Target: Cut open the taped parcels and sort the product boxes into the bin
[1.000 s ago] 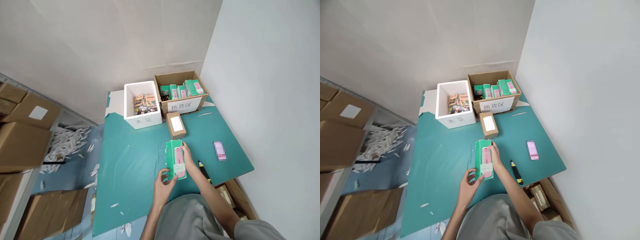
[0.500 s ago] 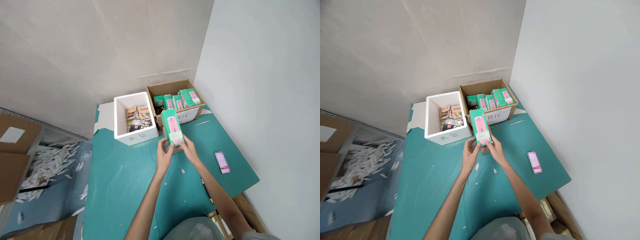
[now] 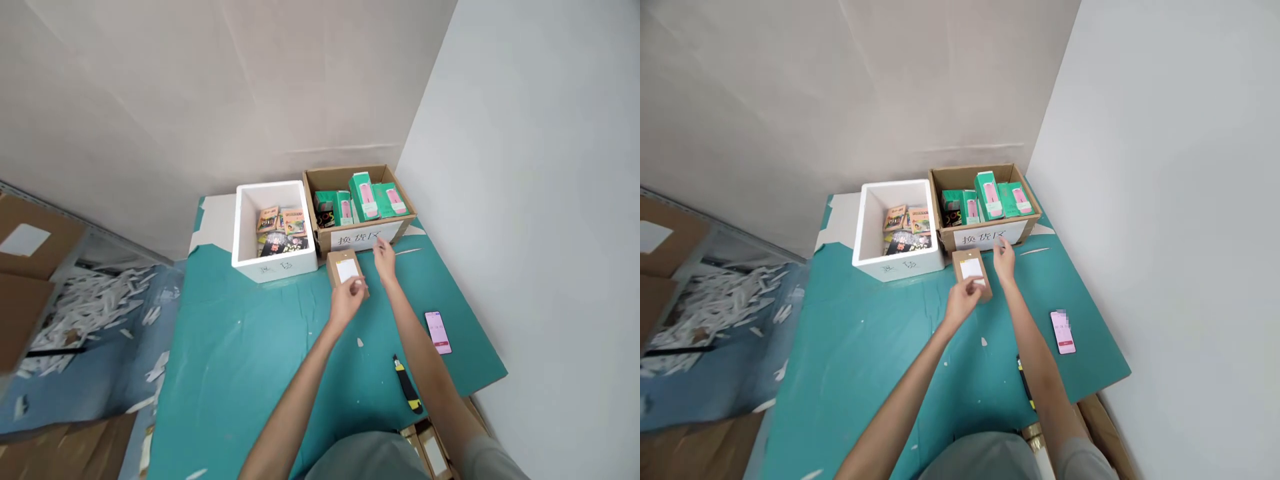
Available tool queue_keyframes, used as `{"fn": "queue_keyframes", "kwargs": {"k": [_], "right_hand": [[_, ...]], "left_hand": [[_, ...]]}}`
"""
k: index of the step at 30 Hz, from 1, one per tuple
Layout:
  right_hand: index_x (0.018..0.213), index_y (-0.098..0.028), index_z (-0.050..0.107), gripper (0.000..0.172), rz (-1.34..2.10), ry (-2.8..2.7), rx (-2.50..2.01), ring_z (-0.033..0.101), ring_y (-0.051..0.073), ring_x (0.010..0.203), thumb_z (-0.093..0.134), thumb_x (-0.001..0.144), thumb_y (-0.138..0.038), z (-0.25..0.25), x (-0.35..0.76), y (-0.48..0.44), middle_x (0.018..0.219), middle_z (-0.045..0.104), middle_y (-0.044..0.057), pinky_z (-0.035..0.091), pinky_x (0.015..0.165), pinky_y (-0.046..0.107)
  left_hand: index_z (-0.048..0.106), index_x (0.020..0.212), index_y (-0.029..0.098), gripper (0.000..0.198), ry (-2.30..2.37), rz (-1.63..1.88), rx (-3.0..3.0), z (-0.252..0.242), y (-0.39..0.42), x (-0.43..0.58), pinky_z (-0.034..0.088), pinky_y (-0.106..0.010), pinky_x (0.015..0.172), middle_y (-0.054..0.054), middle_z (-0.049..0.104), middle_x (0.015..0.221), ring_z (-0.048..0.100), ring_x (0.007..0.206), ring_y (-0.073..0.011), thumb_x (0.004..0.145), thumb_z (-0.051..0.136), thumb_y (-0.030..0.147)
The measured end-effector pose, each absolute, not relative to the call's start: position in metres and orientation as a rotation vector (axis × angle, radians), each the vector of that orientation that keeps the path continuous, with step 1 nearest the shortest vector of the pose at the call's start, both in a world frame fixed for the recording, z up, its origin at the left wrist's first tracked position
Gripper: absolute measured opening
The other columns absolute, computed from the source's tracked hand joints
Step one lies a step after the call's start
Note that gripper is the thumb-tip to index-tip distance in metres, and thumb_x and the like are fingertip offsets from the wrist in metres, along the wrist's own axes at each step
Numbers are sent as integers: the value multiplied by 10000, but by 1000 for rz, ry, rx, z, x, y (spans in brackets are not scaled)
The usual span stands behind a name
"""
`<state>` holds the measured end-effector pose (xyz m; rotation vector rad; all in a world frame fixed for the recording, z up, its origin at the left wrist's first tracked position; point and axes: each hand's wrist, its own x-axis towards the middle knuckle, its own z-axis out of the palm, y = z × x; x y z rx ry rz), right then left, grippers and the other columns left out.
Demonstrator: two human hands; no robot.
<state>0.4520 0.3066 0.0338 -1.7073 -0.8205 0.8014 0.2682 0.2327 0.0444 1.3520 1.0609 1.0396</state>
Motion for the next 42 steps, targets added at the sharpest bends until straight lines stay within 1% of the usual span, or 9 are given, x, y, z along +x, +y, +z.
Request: {"fn": "queue_keyframes", "kwargs": {"k": [2,5,9,14,19,23,29,36,42], "right_hand": [[1555,-163,655,651,763,-951,-1858,682,322,1458,615,1019,-530,0,433,260,1625,665,234,546,1251,489],[1642,-143,590,785,813,-1198,-2055,566,381,1594,745,973,-524,-35,397,203,1683,590,265,450,1345,519],[1799,-164,383,1051,782,-1358,-2235,372,486,1715,821,949,-599,-51,359,181,1858,311,312,392,1360,623],[1800,-16,252,1216,697,-1352,-2289,174,553,1764,839,925,-623,-49,341,201,1876,144,422,313,1360,729],[1819,-8,232,1194,694,-1334,-2277,167,537,1766,782,955,-622,-45,343,197,1888,128,404,350,1341,715],[1840,-44,206,1263,758,-1360,-2181,230,526,1756,782,938,-715,-49,352,172,1912,90,368,358,1352,667],[1824,6,210,1039,800,-1378,-2170,315,458,1748,667,1039,-498,-73,360,73,1888,230,364,327,1388,593],[1772,-50,432,775,770,-1199,-2156,402,366,1711,587,1085,-373,-93,344,-136,1799,472,272,282,1445,526],[1717,-119,549,657,726,-749,-2363,530,346,1617,594,1110,-367,-106,298,-310,1700,603,225,373,1408,503]], "left_hand": [[863,1068,198,235,1189,779,1208,5,175,242,648,-376,850,-52,836,841,805,793,-242,838,822,226],[858,940,197,222,1376,602,972,-36,89,203,586,-332,746,3,738,630,732,654,-217,763,768,298],[765,757,217,215,1459,548,855,-45,13,161,521,-322,642,3,677,557,667,564,-207,725,720,425],[668,708,238,354,1521,632,852,-33,-15,123,502,-330,647,6,618,538,618,552,-203,740,652,590],[536,620,265,480,1559,760,903,-23,-13,102,518,-327,661,2,557,576,628,604,-203,815,612,698],[569,646,255,536,1553,801,917,-17,-20,102,530,-322,643,1,567,577,629,585,-195,814,640,758],[723,921,203,556,1539,744,899,-13,-66,106,556,-331,632,-7,683,644,700,599,-208,717,719,720],[700,878,204,497,1464,531,1026,-16,-102,84,546,-304,652,22,636,614,676,588,-176,754,683,686],[576,765,245,412,1314,345,1168,-37,-124,91,532,-281,664,42,568,603,646,585,-154,918,630,623]]}}
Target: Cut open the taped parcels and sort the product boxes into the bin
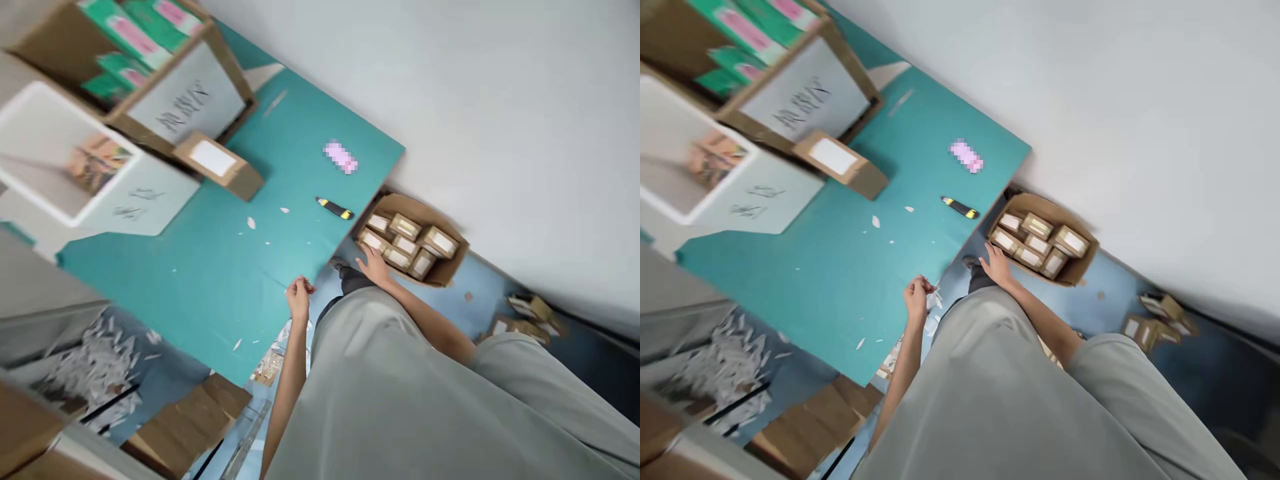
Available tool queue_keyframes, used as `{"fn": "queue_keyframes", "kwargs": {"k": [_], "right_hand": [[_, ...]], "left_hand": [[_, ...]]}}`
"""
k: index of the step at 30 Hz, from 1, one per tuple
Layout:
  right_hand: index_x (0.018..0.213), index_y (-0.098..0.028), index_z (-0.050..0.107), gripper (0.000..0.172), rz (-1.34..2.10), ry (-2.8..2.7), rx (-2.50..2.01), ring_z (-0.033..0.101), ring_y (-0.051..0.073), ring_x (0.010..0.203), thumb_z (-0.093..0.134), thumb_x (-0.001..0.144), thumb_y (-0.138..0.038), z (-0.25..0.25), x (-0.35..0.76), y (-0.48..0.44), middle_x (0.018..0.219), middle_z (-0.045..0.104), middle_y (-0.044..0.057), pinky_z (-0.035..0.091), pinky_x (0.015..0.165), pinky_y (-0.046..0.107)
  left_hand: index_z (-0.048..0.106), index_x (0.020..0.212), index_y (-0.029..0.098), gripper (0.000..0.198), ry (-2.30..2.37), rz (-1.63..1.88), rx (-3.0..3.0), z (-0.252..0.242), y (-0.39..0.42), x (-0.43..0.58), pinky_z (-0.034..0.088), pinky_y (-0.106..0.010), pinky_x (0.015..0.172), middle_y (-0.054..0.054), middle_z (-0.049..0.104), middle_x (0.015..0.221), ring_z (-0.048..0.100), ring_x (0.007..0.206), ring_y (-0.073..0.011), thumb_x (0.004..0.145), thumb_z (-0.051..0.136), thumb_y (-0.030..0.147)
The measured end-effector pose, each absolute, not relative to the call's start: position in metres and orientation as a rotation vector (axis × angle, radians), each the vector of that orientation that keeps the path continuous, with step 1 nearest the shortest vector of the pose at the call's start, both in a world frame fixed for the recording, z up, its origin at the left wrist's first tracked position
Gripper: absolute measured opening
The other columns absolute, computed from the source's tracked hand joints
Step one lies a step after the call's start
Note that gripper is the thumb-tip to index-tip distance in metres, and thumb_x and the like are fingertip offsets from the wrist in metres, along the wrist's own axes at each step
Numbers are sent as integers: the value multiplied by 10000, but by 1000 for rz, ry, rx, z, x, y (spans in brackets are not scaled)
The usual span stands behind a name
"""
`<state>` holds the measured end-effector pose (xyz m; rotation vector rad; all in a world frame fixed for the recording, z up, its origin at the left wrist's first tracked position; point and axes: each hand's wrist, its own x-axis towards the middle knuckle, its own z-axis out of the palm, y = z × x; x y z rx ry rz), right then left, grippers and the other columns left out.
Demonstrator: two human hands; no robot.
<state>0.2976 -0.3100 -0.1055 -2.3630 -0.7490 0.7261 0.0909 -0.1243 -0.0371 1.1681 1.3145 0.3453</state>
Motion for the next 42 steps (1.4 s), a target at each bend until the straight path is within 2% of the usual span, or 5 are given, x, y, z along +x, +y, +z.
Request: {"fn": "queue_keyframes", "kwargs": {"k": [9,13,24,32,42], "right_hand": [[1566,-128,690,495,806,-194,-2544,750,315,1398,669,1082,-233,-114,216,-519,1451,806,191,558,1244,447],[1542,-137,705,470,773,-27,-2566,783,308,1347,679,1086,-249,-115,200,-573,1407,825,193,584,1202,436],[1562,-125,675,524,724,80,-2550,739,325,1392,672,1064,-288,-135,244,-632,1479,773,225,560,1238,475],[1616,-99,627,577,858,-133,-2573,661,360,1484,659,1073,-292,-154,359,-645,1584,695,249,511,1288,483],[1679,-99,522,735,942,-262,-2748,548,438,1541,744,1007,-298,-208,514,-647,1680,562,269,454,1330,591]], "left_hand": [[692,1208,191,481,1101,76,1202,-62,-225,92,592,-276,711,8,780,815,763,664,-163,856,808,497],[764,1073,151,574,1051,-128,1204,-67,-270,90,626,-323,730,-82,823,836,796,719,-210,851,798,679],[751,1321,132,604,922,-236,1282,-77,-324,156,682,-461,977,-243,837,1337,868,1002,-281,865,757,529],[778,1314,166,567,928,-212,1308,-89,-376,254,673,-435,998,-192,859,1310,857,1071,-274,925,742,577],[777,1374,174,392,775,-548,1456,-116,-459,323,607,-426,1191,-151,862,1337,836,1239,-266,1029,593,177]]}}
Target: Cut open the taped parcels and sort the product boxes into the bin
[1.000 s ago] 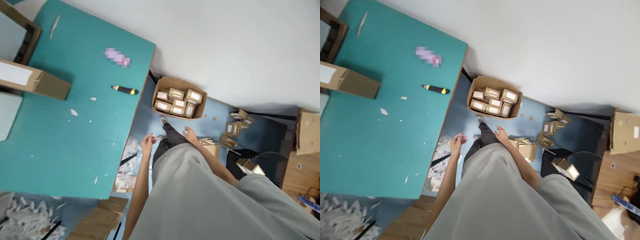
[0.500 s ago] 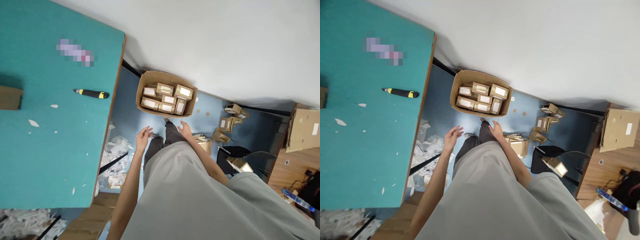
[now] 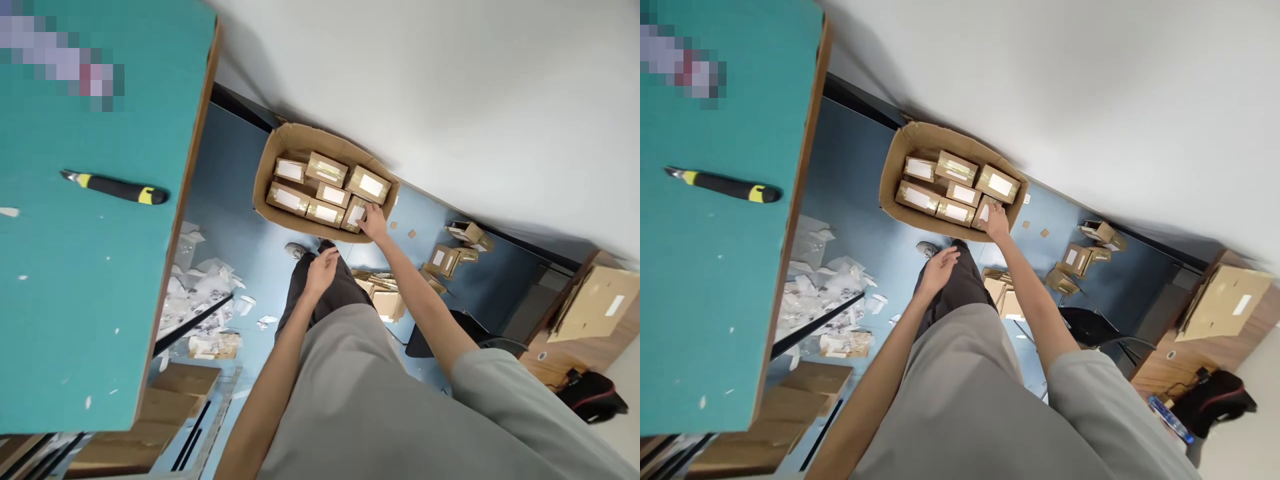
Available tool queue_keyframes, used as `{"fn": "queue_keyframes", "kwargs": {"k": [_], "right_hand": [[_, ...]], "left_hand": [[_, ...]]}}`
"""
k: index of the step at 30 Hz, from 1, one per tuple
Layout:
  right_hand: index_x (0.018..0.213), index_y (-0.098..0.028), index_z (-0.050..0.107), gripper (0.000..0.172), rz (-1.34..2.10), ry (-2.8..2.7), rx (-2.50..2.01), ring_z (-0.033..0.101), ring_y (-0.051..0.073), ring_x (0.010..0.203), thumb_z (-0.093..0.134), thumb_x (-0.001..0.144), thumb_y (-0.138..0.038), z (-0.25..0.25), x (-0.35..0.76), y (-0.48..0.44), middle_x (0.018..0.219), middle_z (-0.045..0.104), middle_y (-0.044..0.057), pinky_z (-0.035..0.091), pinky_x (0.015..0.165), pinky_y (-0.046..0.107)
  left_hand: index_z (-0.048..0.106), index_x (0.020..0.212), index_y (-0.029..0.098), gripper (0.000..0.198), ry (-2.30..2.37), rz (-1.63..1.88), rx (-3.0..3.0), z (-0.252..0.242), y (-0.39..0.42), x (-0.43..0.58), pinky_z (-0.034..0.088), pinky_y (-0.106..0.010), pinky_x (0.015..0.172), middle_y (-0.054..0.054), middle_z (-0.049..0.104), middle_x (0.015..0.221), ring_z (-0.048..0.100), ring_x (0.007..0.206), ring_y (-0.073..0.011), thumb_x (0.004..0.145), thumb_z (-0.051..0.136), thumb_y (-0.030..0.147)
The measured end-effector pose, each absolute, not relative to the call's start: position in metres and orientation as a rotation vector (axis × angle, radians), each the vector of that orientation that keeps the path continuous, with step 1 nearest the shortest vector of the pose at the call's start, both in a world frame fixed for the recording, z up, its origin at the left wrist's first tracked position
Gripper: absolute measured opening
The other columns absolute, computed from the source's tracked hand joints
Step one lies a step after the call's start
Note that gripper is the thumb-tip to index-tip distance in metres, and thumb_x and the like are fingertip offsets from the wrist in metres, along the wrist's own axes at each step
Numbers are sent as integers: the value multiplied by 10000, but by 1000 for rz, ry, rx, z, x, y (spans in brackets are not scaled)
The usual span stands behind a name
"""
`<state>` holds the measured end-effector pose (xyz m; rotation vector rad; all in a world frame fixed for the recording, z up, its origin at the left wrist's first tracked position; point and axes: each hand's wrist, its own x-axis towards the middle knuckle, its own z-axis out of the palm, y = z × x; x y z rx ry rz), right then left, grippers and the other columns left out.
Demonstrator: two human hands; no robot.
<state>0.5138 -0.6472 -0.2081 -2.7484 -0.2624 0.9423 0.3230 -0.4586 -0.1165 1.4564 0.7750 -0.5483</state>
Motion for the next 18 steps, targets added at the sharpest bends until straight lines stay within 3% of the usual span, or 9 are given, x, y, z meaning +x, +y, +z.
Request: {"fn": "queue_keyframes", "kwargs": {"k": [7,12,15,18], "right_hand": [[1739,-124,413,882,1007,-205,-2840,407,487,1665,810,997,-388,-302,578,-644,1823,379,289,380,1373,671],[1829,-172,263,1162,960,-216,-2825,185,509,1754,904,938,-550,-394,617,-645,1918,171,264,283,1364,823],[1866,-194,141,1321,922,-262,-2829,59,494,1788,931,902,-634,-444,639,-647,1956,-21,228,251,1369,837],[1873,-147,95,1469,949,-284,-2888,4,530,1796,990,836,-677,-482,659,-648,1934,-113,293,205,1396,797]], "left_hand": [[816,1247,253,265,768,-832,1573,-185,-481,304,610,-441,1157,-116,883,1258,847,1182,-307,1015,696,206],[811,1208,229,231,907,-529,1316,-271,-483,316,644,-486,1069,-145,876,1211,847,1034,-314,1012,719,310],[787,1275,212,335,979,-369,1167,-314,-479,339,639,-482,1082,-159,859,1258,834,1107,-313,1028,743,433],[764,1356,205,443,984,-304,1097,-338,-472,352,643,-481,1082,-173,836,1338,823,1179,-321,1024,764,497]]}}
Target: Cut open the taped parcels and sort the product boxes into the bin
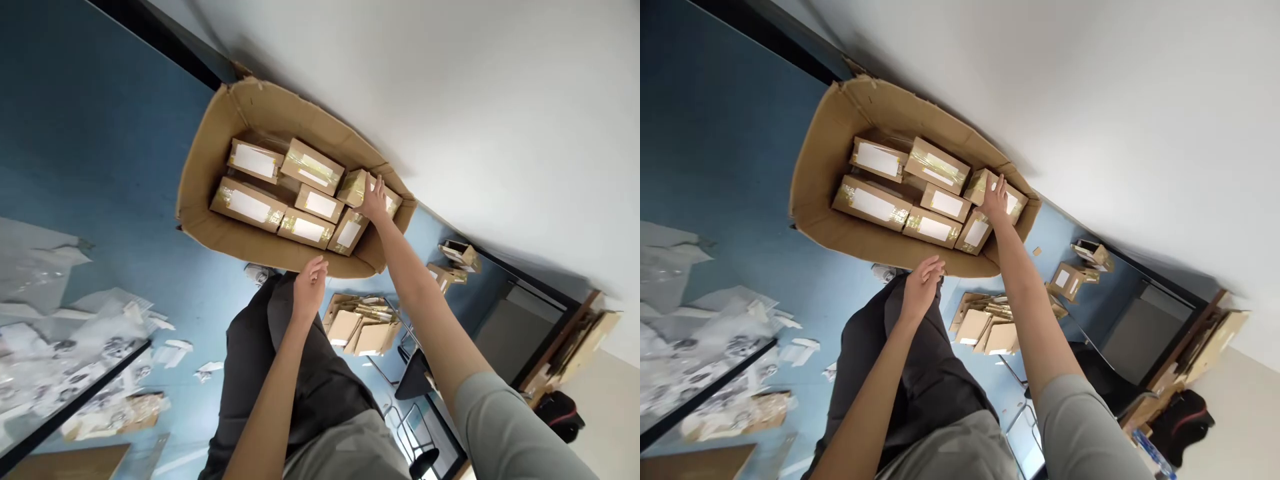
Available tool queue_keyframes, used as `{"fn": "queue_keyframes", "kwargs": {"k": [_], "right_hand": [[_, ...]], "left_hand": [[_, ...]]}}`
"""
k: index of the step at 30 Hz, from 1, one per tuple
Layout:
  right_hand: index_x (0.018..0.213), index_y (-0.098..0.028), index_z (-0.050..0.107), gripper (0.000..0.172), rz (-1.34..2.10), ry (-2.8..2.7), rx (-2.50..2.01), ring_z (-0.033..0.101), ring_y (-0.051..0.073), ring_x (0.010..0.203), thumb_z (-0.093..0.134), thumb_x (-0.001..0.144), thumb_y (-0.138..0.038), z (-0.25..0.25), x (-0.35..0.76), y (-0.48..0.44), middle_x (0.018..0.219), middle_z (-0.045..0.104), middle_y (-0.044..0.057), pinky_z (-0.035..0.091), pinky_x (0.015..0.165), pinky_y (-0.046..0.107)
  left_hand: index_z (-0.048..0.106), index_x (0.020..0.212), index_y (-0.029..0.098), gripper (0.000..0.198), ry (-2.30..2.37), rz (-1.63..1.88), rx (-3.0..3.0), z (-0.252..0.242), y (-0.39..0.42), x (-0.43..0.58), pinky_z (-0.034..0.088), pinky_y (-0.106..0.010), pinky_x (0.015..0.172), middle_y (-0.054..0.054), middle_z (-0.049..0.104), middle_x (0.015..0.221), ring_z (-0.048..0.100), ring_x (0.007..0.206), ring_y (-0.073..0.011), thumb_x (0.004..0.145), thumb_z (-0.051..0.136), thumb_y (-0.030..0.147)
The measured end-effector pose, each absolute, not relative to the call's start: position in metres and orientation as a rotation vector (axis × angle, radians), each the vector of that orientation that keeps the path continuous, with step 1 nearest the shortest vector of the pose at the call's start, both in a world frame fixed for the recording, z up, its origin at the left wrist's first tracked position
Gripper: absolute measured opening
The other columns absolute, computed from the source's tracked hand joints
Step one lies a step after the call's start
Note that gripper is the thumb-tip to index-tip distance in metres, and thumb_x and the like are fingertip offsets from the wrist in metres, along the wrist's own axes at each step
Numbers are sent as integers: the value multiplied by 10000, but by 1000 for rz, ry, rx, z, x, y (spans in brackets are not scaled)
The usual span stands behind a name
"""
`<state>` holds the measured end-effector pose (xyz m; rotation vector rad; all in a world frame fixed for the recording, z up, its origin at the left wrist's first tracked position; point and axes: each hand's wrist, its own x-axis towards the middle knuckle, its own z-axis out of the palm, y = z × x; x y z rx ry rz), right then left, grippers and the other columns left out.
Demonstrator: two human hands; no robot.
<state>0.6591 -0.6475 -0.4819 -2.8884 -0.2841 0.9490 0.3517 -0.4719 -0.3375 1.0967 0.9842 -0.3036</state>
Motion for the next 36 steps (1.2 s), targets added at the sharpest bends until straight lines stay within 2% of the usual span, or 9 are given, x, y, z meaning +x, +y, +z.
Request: {"fn": "queue_keyframes", "kwargs": {"k": [2,6,10,15,19,25,29,32,36], "right_hand": [[1872,-98,84,1489,1012,-345,-2931,-6,544,1796,986,843,-686,-498,670,-648,1916,-112,344,170,1418,744],[1852,-22,134,1349,1105,-571,-2961,-7,551,1797,914,938,-637,-515,683,-650,1890,-68,413,110,1429,691],[1843,-100,238,1336,1002,-618,-2938,74,548,1795,1008,832,-513,-519,681,-652,1916,38,360,179,1410,761],[1762,-95,384,1110,851,-605,-2978,159,554,1770,936,827,-327,-485,649,-652,1881,162,366,310,1367,764],[1742,-169,412,954,628,-603,-2957,205,518,1771,822,907,-381,-403,593,-643,1882,172,304,363,1344,774],[1801,-236,357,1058,552,-620,-2834,265,520,1766,843,882,-435,-215,469,-583,1874,215,269,408,1349,778],[1827,-373,319,1231,598,-826,-2568,253,507,1772,968,785,-468,-96,383,-529,1882,216,209,412,1374,772],[1830,-447,283,1314,552,-898,-2362,254,537,1765,1019,742,-499,-32,339,-476,1897,207,162,403,1358,831],[1815,-434,370,1294,697,-993,-2187,198,556,1776,1065,727,-519,21,308,-364,1884,296,134,338,1386,854]], "left_hand": [[758,1383,216,472,960,-294,1076,-343,-466,349,651,-483,1079,-170,826,1376,818,1211,-325,1015,769,511],[754,1390,243,469,978,-252,1096,-344,-453,328,649,-499,1112,-163,824,1392,803,1284,-330,1005,758,512],[762,1375,253,468,995,-262,1119,-347,-443,312,668,-507,1082,-172,824,1385,807,1282,-343,987,770,513],[754,1377,253,473,972,-269,1112,-338,-441,300,673,-515,1073,-179,820,1384,812,1271,-349,981,770,510],[751,1381,242,457,961,-248,1114,-307,-436,290,657,-511,1100,-174,815,1389,809,1265,-334,984,771,469],[721,1411,229,532,971,-206,1214,-225,-419,266,676,-528,1037,-199,747,1476,804,1188,-327,923,817,417],[474,1690,265,903,941,38,1320,-141,-406,228,606,-552,1197,-230,541,1711,653,1505,-375,908,870,484],[329,1773,330,970,1008,271,1359,-77,-384,189,540,-529,1293,-212,438,1796,531,1646,-365,979,830,572],[481,1690,332,877,1181,529,1399,-20,-319,150,575,-508,1249,-180,517,1756,543,1633,-384,956,838,654]]}}
